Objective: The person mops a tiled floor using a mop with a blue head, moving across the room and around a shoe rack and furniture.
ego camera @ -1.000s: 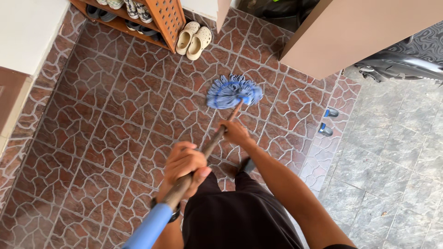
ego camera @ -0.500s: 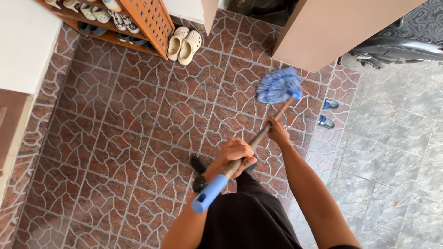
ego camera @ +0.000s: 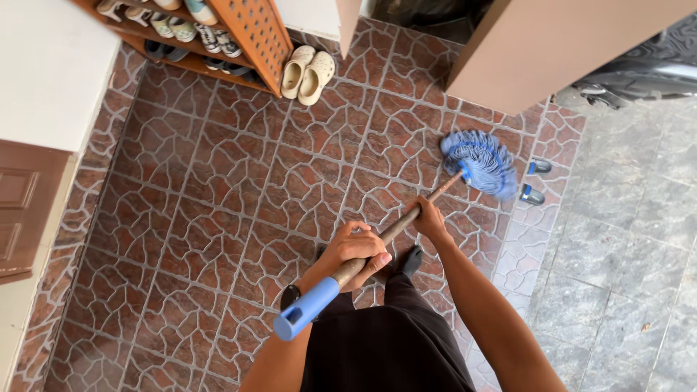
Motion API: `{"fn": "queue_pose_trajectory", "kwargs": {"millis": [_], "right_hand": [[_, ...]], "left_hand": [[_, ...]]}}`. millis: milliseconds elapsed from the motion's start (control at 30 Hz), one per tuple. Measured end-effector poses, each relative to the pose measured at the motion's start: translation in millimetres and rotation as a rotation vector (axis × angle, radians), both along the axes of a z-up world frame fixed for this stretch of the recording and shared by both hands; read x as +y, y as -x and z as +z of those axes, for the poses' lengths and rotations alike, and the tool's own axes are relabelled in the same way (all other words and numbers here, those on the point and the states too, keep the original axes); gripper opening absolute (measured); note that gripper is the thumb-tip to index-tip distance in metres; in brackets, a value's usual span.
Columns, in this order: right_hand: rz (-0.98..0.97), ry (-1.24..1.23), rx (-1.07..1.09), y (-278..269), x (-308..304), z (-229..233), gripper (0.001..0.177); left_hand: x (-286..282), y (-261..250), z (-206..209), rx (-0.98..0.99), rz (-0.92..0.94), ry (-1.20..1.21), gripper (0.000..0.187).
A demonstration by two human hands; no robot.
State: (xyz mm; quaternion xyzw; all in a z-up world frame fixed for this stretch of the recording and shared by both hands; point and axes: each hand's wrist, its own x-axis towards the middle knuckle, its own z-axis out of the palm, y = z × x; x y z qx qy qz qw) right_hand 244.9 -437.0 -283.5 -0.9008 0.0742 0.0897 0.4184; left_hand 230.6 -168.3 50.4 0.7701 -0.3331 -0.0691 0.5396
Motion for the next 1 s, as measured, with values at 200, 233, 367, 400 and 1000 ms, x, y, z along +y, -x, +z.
{"fn": "queue_pose_trajectory", "kwargs": {"millis": [200, 233, 367, 400, 1000], "right_hand": [[0.134, -0.106, -0.132, -46.3, 56.3, -3.8, 0.025], [0.138, -0.134, -0.13, -54.5, 68.6, -5.5, 0.023], [0.093, -0.115, -0.019, -87.4, 129.8, -15.3, 0.025], [0.185, -0.199, -0.075, -94.0, 142.0, -16.6, 0.032], [0.477, 0.058, 0.227, -37.7, 169.1, 102.8, 0.023]], "left_hand": [[34.5, 2.8, 26.8, -0.047, 0.129, -0.028, 0.022], [41.0, 5.6, 30.1, -0.042, 0.162, -0.023, 0.022], [63.0, 18.2, 39.9, -0.064, 0.298, -0.065, 0.023], [68.1, 21.5, 41.1, -0.084, 0.315, -0.069, 0.023], [97.9, 76.6, 44.9, -0.161, 0.471, -0.042, 0.021]]}}
